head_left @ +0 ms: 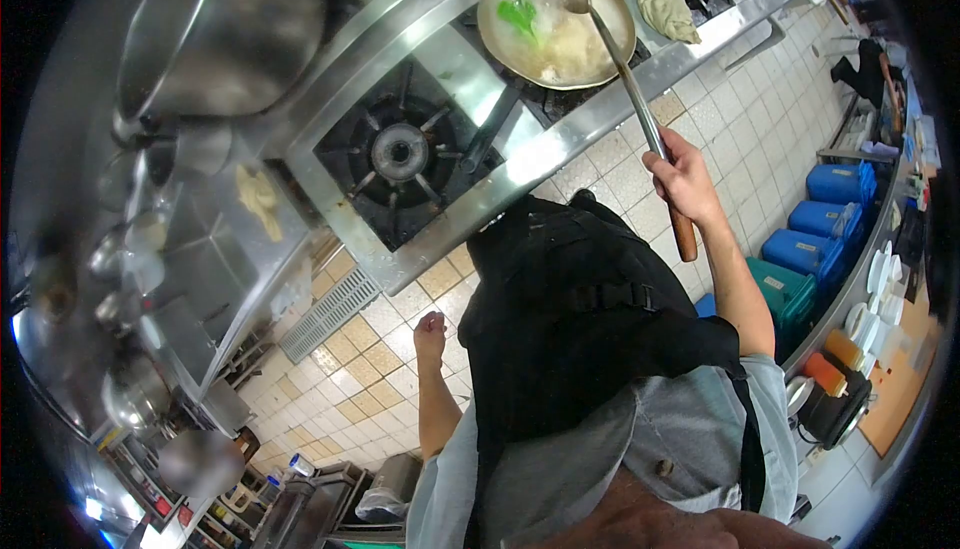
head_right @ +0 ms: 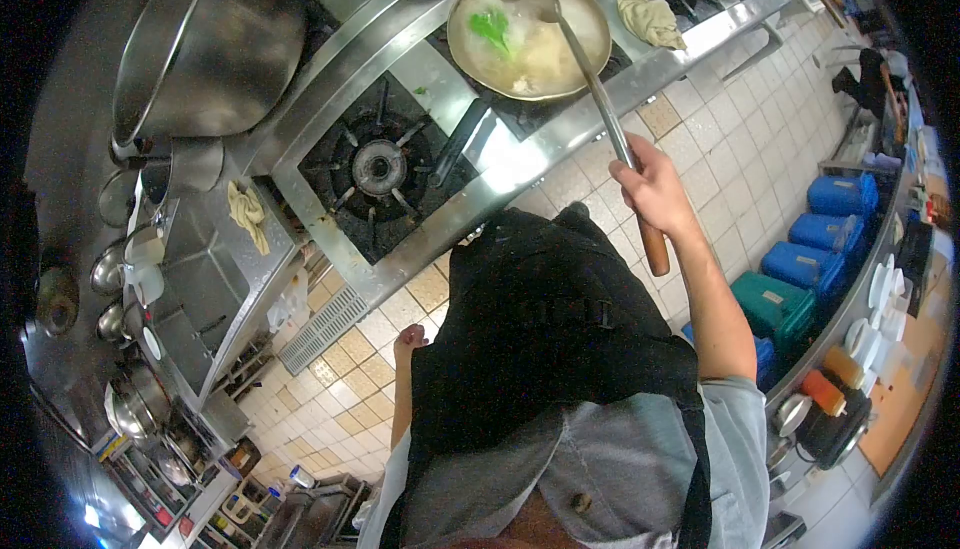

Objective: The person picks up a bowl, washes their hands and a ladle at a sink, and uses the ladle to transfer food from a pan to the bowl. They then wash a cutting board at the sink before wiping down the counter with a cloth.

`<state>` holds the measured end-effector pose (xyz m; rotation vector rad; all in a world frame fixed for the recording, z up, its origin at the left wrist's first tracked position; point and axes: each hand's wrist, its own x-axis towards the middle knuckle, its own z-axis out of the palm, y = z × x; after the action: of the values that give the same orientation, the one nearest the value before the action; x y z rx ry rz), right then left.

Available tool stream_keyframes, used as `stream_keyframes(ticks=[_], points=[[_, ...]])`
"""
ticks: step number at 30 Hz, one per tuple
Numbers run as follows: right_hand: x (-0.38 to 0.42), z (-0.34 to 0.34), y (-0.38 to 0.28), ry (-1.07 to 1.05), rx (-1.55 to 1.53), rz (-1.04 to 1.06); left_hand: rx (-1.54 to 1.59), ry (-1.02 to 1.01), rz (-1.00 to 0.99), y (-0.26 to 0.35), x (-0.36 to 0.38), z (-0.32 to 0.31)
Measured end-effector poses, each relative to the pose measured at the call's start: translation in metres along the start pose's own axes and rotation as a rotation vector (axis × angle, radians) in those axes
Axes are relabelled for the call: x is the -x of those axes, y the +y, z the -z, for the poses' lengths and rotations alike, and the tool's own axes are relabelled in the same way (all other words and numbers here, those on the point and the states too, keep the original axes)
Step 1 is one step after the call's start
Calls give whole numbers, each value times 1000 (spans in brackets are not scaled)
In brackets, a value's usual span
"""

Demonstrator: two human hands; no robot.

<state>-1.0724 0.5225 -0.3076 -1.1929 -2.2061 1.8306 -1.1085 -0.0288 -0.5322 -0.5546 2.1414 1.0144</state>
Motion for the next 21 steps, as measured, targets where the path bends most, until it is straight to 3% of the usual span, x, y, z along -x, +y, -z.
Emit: stream_keyframes(ticks=[13,15,21], points=[[34,3,4,-209,-6,-56,-39,-6,-13,8,-2,-1],[45,10,8,-196,30,-56,102,-100,-57,-16,-20,-1],[71,28,14,-147,125,-51,48,-68,-123,-12,-32,-6]])
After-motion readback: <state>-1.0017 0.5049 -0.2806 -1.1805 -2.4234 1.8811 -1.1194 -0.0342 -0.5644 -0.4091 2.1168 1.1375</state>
